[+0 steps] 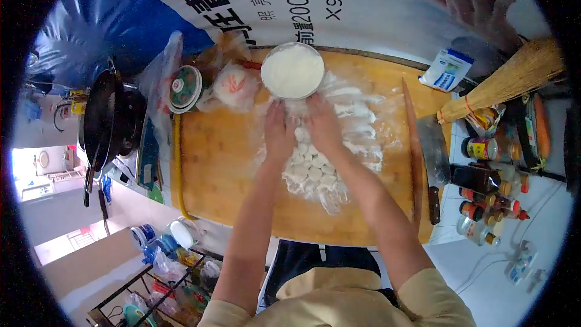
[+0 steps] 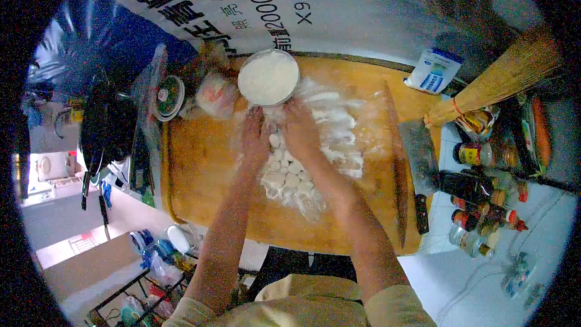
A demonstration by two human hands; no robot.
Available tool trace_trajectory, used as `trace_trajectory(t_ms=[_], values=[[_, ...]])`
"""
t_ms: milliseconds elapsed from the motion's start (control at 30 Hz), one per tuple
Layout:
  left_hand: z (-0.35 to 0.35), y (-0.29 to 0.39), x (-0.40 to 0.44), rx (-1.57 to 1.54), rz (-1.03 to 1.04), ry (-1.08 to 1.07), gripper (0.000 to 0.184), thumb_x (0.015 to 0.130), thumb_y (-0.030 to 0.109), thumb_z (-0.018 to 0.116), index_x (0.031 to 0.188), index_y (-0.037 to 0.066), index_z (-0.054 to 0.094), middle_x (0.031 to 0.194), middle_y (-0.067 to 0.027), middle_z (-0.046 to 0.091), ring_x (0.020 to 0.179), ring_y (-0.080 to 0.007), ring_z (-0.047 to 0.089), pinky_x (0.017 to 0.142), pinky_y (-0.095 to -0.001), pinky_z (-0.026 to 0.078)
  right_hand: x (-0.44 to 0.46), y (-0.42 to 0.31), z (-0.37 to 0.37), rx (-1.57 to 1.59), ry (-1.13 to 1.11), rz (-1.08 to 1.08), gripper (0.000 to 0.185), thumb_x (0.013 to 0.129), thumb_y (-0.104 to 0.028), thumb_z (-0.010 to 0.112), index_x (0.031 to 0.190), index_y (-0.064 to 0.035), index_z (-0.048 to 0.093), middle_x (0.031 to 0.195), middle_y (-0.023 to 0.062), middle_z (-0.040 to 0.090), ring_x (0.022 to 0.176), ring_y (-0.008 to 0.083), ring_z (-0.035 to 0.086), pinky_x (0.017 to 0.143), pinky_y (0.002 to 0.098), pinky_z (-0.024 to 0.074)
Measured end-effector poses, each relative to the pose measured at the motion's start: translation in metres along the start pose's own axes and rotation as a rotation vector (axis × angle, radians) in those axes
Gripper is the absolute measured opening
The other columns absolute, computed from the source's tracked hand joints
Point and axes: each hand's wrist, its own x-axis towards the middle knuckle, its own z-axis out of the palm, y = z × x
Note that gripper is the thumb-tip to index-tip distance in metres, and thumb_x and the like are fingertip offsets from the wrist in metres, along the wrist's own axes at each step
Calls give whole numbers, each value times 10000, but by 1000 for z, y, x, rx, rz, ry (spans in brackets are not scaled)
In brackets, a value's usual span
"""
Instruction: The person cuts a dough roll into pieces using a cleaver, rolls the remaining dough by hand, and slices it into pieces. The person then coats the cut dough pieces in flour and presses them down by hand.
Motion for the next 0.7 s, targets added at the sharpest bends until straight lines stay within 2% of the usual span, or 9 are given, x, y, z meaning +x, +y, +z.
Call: trace_trajectory(t_ms=[100, 167, 200, 267, 367, 500, 567, 633, 700], values=[[1, 17, -11, -152, -98, 22, 465, 922, 204, 479, 1318, -38, 445, 1364, -247, 435, 1247, -383, 416, 1078, -447, 285, -10, -19, -4, 101, -40, 46, 436, 839, -27, 509, 1272, 24, 510, 1311, 186, 515, 1258, 333, 450, 1051, 387, 363], [4, 18, -20, -294, -153, 17, 450, 937, 217, 475, 1309, -34, 448, 1350, -218, 445, 1227, -352, 436, 1065, -424, 304, -16, -24, -8, 724, -86, 119, 432, 928, -170, 490, 1320, 10, 483, 1359, 180, 498, 1289, 316, 434, 1089, 411, 325], [3, 23, -21, -440, -210, 12, 435, 952, 229, 470, 1300, -30, 451, 1337, -189, 456, 1208, -321, 456, 1052, -402, 324, -16, -24, -8, 722, -81, 124, 432, 928, -170, 490, 1320, 10, 483, 1359, 180, 498, 1289, 316, 434, 1089, 411, 325], [5, 32, -18, -670, -285, 57, 418, 961, 239, 470, 1285, -24, 465, 1296, -155, 482, 1179, -274, 469, 1031, -378, 343, -16, -23, -9, 1376, -142, 503, 415, 929, -139, 483, 1322, -8, 487, 1319, 137, 537, 1251, 263, 474, 1082, 381, 334], [3, 29, -8, -988, -391, 121, 387, 972, 245, 476, 1262, -10, 492, 1230, -100, 519, 1135, -196, 481, 992, -335, 374, -9, -20, -20, 1848, -256, 788, 395, 922, -109, 479, 1304, -15, 510, 1272, 103, 564, 1193, 222, 509, 1058, 344, 358], [-7, 34, -7, -1251, -544, 188, 337, 962, 229, 506, 1217, 11, 536, 1167, -76, 553, 1098, -149, 491, 967, -308, 388, -8, -34, -32, 1820, -295, 739, 375, 938, -178, 512, 1277, -20, 531, 1255, 105, 575, 1154, 233, 552, 1007, 348, 411], [-12, 31, -16, -1201, -587, 195, 331, 956, 231, 523, 1207, 17, 545, 1154, -66, 556, 1069, -134, 493, 944, -301, 396, -15, -46, -37, 1099, -362, 281, 349, 894, -127, 521, 1222, -25, 579, 1237, 109, 590, 1167, 253, 544, 989, 368, 419], [-16, 16, -34, -1154, -627, 203, 324, 950, 233, 539, 1197, 24, 555, 1141, -56, 559, 1040, -118, 496, 921, -294, 403, -33, -50, -37, 974, -331, 127, 359, 880, -79, 515, 1232, -38, 572, 1259, 118, 580, 1188, 277, 529, 1017, 378, 397], [-19, -5, -62, -950, -433, 100, 318, 930, 207, 552, 1188, 21, 563, 1149, -89, 552, 1010, -168, 504, 873, -322, 411, -57, -54, -44, 842, -302, -25, 380, 866, -32, 508, 1241, -52, 565, 1281, 128, 569, 1209, 302, 513, 1045, 388, 375]])
